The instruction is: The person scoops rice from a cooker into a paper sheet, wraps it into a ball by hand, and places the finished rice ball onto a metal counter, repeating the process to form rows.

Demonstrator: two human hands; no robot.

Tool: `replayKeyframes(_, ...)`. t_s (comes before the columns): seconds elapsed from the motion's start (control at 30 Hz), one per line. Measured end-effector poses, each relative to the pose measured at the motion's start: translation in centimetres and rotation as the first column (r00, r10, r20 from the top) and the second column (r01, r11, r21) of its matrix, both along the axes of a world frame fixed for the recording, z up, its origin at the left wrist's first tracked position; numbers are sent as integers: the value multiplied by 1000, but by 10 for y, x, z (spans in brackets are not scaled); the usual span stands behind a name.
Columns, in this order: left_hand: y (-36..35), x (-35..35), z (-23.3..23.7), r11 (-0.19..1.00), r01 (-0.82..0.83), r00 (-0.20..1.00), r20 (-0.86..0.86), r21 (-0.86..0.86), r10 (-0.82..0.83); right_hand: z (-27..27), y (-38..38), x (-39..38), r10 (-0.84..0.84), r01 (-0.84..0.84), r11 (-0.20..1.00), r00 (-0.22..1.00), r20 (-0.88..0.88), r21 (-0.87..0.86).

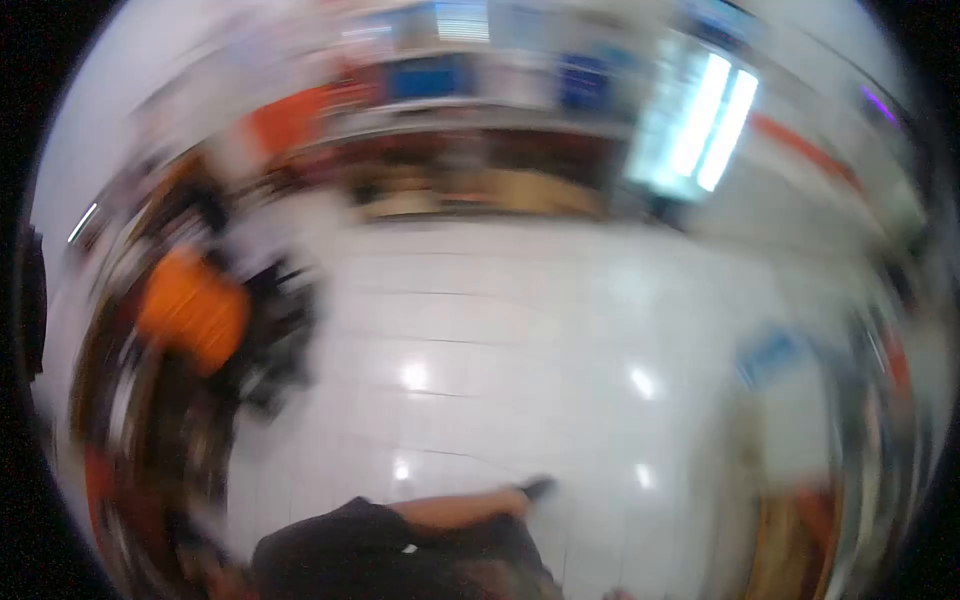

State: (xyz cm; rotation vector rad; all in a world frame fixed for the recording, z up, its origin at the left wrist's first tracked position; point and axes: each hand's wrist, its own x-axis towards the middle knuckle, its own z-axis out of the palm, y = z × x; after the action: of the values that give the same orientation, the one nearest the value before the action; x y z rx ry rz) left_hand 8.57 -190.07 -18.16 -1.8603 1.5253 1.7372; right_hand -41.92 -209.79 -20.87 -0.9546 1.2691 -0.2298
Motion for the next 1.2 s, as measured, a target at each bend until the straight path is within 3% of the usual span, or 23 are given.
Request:
replayKeyframes(0.03, -21, -7, -3, 993, 53, 999, 4, 105, -54, -14, 21, -27, -343, 362, 919, 930, -133, 156)
replayKeyframes(0.07, -41, -6, -7, 978, 107, 993, 32, 178, -114, -19, 41, -51, -633, 683, 708, 727, -265, 179)
replayKeyframes(0.13, -102, 3, -16, 924, 321, 938, 62, 209, -340, -48, 92, -124, -751, 681, 636, 654, 89, 362)
replayKeyframes(0.17, -129, 6, -24, 871, 455, 879, 63, 188, -473, -21, 103, -109, -802, 792, 567, 593, -66, 226)
replayKeyframes(0.2, -170, 4, -30, 710, 688, 724, -74, 147, -686, -4, 119, -105, -850, 861, 480, 504, -153, 166)
replayKeyframes(0.27, -229, -14, -29, 579, 785, 613, -138, 222, -778, 15, 153, -99, -911, 931, 332, 359, -203, 153)
replayKeyframes(0.3, -250, -23, -33, 654, 685, 703, -55, 322, -709, 18, 167, -96, -926, 947, 273, 306, -221, 169)
replayKeyframes(0.37, -312, -51, -77, 379, 869, 434, -122, 317, -893, 16, 189, -100, -936, 959, 182, 236, -259, 217)
replayKeyframes(0.4, -334, -61, -85, 554, 701, 666, -134, 449, -734, 15, 196, -99, -936, 958, 153, 219, -276, 241)
replayKeyframes(0.47, -388, -91, -69, 569, 759, 634, -161, 316, -756, 15, 202, -102, -936, 952, 109, 195, -294, 286)
replayKeyframes(0.5, -410, -116, -50, 578, 775, 625, -178, 255, -760, 16, 198, -114, -935, 946, 97, 193, -298, 309)
replayKeyframes(0.53, -436, -147, -31, 640, 728, 668, -46, 246, -743, 16, 188, -121, -940, 944, 90, 186, -288, 317)
replayKeyframes(0.57, -461, -159, -66, 614, 779, 616, 29, 126, -787, 13, 175, -130, -945, 942, 98, 190, -267, 322)
replayKeyframes(0.63, -521, -214, -53, 424, 905, 422, 164, -23, -892, 11, 134, -153, -958, 938, 134, 205, -201, 320)
replayKeyframes(0.77, -595, -314, 6, 391, 911, 409, 170, -132, -896, 9, 24, -213, -947, 925, 304, 319, -30, 227)
replayKeyframes(0.83, -625, -354, 15, 409, 899, 434, 203, -155, -878, 39, -60, -238, -901, 888, 426, 435, -13, 175)
replayKeyframes(0.97, -685, -407, 25, 581, 810, 580, 263, -85, -771, 19, -215, -293, -870, 862, 492, 486, 82, 119)
replayKeyframes(1.03, -723, -429, 19, 609, 783, 619, 248, -122, -746, 51, -304, -304, -848, 842, 531, 527, 60, 98)
replayKeyframes(1.07, -745, -439, 11, 628, 742, 668, 183, -233, -721, 63, -340, -312, -839, 834, 544, 542, 48, 95)
replayKeyframes(1.17, -814, -479, 19, 844, 403, 901, -9, -354, -434, 53, -437, -348, -817, 816, 576, 572, 69, 59)
replayKeyframes(1.2, -840, -498, 32, 793, 415, 890, 21, -446, -455, 73, -466, -361, -841, 841, 541, 538, 56, 33)
